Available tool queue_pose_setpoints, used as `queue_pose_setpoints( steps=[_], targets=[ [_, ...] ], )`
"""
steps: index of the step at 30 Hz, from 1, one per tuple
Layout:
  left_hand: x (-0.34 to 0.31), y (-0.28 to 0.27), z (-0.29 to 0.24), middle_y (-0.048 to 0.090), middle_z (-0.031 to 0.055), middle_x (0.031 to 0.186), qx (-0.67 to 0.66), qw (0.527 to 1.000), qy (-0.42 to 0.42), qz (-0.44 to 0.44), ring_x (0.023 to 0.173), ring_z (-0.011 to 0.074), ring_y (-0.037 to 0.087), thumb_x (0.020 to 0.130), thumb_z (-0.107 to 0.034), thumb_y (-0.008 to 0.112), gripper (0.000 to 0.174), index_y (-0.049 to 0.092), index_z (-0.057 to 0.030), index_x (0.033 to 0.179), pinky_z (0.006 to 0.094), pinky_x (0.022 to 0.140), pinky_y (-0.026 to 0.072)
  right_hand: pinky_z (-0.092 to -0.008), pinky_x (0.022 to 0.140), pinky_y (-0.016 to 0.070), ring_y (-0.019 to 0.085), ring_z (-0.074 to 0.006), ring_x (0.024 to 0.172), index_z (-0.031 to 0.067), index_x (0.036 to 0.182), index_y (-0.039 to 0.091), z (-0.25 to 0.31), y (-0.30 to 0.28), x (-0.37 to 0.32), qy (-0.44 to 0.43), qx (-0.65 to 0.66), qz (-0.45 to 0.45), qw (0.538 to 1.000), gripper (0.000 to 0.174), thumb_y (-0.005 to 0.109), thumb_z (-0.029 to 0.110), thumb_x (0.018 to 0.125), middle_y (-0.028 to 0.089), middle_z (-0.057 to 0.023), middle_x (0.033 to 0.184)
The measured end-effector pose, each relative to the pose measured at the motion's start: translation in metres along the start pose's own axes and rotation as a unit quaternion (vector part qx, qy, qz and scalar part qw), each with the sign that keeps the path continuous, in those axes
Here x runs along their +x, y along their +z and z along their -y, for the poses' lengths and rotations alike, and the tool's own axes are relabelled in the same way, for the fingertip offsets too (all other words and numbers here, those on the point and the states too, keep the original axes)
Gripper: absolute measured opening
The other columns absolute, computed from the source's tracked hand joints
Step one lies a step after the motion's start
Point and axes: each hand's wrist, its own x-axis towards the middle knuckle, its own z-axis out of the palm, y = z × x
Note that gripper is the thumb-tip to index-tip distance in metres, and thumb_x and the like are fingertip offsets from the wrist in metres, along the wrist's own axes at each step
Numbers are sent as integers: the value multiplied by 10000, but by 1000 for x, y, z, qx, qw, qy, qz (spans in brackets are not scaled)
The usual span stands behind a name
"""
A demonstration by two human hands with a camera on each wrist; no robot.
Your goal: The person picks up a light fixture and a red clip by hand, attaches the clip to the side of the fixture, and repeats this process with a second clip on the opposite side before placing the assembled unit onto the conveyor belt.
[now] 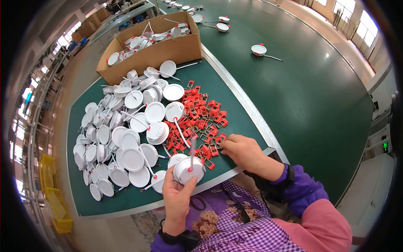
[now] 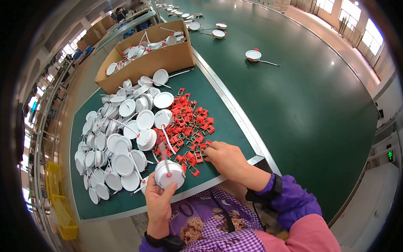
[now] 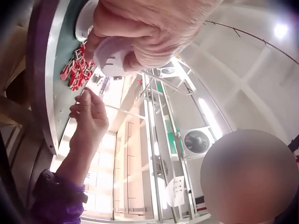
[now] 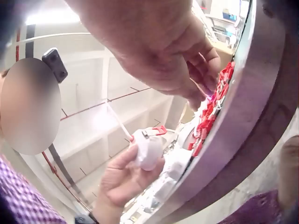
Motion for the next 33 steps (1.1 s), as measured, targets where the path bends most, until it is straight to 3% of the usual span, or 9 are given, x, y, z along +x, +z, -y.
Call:
queue_pose_setpoints(
  steps=[5, 8, 10, 13, 16, 21, 23, 29, 33],
  targets=[
    [1, -3, 5, 564, 108, 1085, 5, 1000, 18, 10, 987, 184, 572, 796, 50, 593, 372, 450, 14, 1138, 300, 870, 460, -349, 626, 486, 578, -256, 784, 27, 834, 526, 5, 3, 1, -22, -78, 44, 996, 132, 570, 66, 715, 537, -102, 783],
    [4, 1, 2, 554, 126, 1098, -124, 991, -41, 0, 987, 233, 578, 794, 35, 597, 382, 437, 1, 1140, 389, 884, 478, -361, 618, 487, 586, -284, 750, 12, 821, 503, 6, 1, 1, 9, -95, 68, 993, 132, 556, 58, 709, 541, -127, 776],
    [5, 7, -4, 523, 124, 1151, -258, 958, -124, 28, 1001, 280, 569, 805, -62, 590, 469, 399, -62, 1233, 572, 862, 467, -371, 611, 487, 591, -298, 728, 8, 817, 493, 7, 0, 2, 28, -86, 64, 994, 132, 556, 56, 711, 546, -138, 772],
    [6, 11, -7, 501, 128, 1188, -260, 950, -162, 64, 1029, 307, 557, 820, -105, 576, 483, 373, -85, 1258, 596, 855, 459, -395, 596, 480, 595, -316, 680, 12, 816, 483, 3, -1, 4, 78, -77, 73, 991, 121, 555, 54, 728, 560, -147, 767],
    [6, 13, -7, 499, 148, 1188, -245, 948, -174, 101, 1046, 321, 550, 821, -112, 573, 487, 367, -82, 1262, 584, 855, 466, -368, 567, 485, 615, -262, 646, 7, 829, 482, -4, -15, 11, 83, 43, -71, 993, 147, 593, 77, 763, 580, -143, 707],
    [9, 12, 1, 523, 158, 1156, -226, 946, -212, 96, 1015, 312, 568, 811, -68, 574, 466, 391, -77, 1240, 515, 768, 518, -248, 540, 486, 625, -128, 599, -21, 847, 523, -9, -27, 17, 201, 287, -60, 935, 136, 604, 47, 762, 605, -94, 647],
    [13, 10, 6, 574, 125, 1078, -198, 955, -200, 94, 937, 258, 601, 804, -40, 599, 439, 423, -69, 1204, 392, 665, 532, -220, 540, 498, 628, -109, 605, -40, 846, 519, -7, -37, 19, 232, 362, -10, 903, 89, 556, 22, 794, 614, -71, 694],
    [14, 22, 7, 604, 68, 988, 24, 992, -99, 75, 863, 130, 609, 799, -30, 649, 371, 489, -9, 1133, 215, 693, 502, -217, 541, 496, 631, -107, 615, -38, 888, 546, 11, -39, 16, 198, 397, 15, 896, 113, 555, 20, 792, 628, -63, 719],
    [17, 29, 8, 599, 76, 986, 32, 995, -53, 77, 866, 123, 598, 803, -26, 645, 343, 500, 18, 1111, 233, 731, 502, -307, 614, 512, 654, -251, 660, -27, 891, 593, 33, -33, 8, 95, 289, 6, 952, 133, 586, 60, 791, 639, -179, 736]
  ],
)
